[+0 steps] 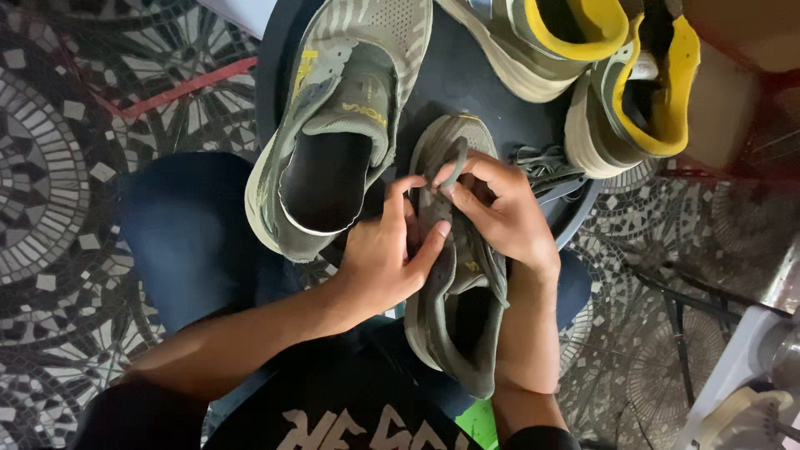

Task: The person sits on the floor and laces a pair of gray sneakers by hand. They thread the laces through the eyelets, pull them tight, and tie a knot. Other shoes are visible on a nearby shelf.

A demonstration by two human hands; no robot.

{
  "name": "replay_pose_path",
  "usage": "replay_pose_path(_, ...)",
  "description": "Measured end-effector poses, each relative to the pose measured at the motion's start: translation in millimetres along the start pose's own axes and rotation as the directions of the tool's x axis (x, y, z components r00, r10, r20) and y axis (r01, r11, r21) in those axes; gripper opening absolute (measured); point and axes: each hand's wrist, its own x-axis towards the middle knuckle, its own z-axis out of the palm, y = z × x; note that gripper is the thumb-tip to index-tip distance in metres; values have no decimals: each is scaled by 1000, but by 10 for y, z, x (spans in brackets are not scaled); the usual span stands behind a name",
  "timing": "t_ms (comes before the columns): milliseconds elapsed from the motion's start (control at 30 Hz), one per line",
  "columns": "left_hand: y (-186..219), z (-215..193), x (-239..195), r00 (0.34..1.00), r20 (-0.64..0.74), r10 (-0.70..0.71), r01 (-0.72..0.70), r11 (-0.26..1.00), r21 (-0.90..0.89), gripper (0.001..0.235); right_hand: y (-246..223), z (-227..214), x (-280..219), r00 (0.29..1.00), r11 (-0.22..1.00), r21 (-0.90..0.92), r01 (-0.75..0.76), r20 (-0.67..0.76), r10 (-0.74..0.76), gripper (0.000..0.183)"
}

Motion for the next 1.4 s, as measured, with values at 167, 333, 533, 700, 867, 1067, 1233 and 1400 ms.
replay_pose_path(167, 1, -11, 3, 1000, 13, 2, -3, 1000, 6, 56, -43, -6, 1, 1000, 1000, -7, 1, 2, -1, 13)
replay_pose_path(333, -14, -21, 9, 1000, 16, 4, -4, 1000, -3, 57, -35, -17, 8, 1000, 999, -34, 0, -2, 0, 11)
replay_pose_path(533, -26, -10, -6, 1000, -6, 30, -30, 1000, 5, 56, -97, -23, -6, 1000, 999, -30, -19, 14, 20, 10)
replay_pose_path(700, 2, -35, 8, 1000, 9, 11, -11, 1000, -22, 57, -104, -46, -7, 1000, 999, -39, -13, 11, 13, 11)
replay_pose_path(867, -5, -26, 6, 1000, 11, -29, 30, 996, -87, 55, -28, -62, -2, 1000, 998, -63, 21, -2, -21, 12)
replay_pose_path(1067, 65, -88, 8, 992, 68, -104, 112, 986, -126, 67, -22, -64, -5, 999, 996, -68, 54, 11, -53, 11)
replay_pose_path(1233, 190, -168, 50, 981, -51, 185, -192, 939, -286, 27, -120, -39, 2, 999, 999, -32, 25, 37, -24, 9)
replay_pose_path(1400, 187, -178, 66, 935, -79, 345, -353, 924, -145, 21, -99, -50, 0, 999, 999, -36, 21, 37, -20, 9)
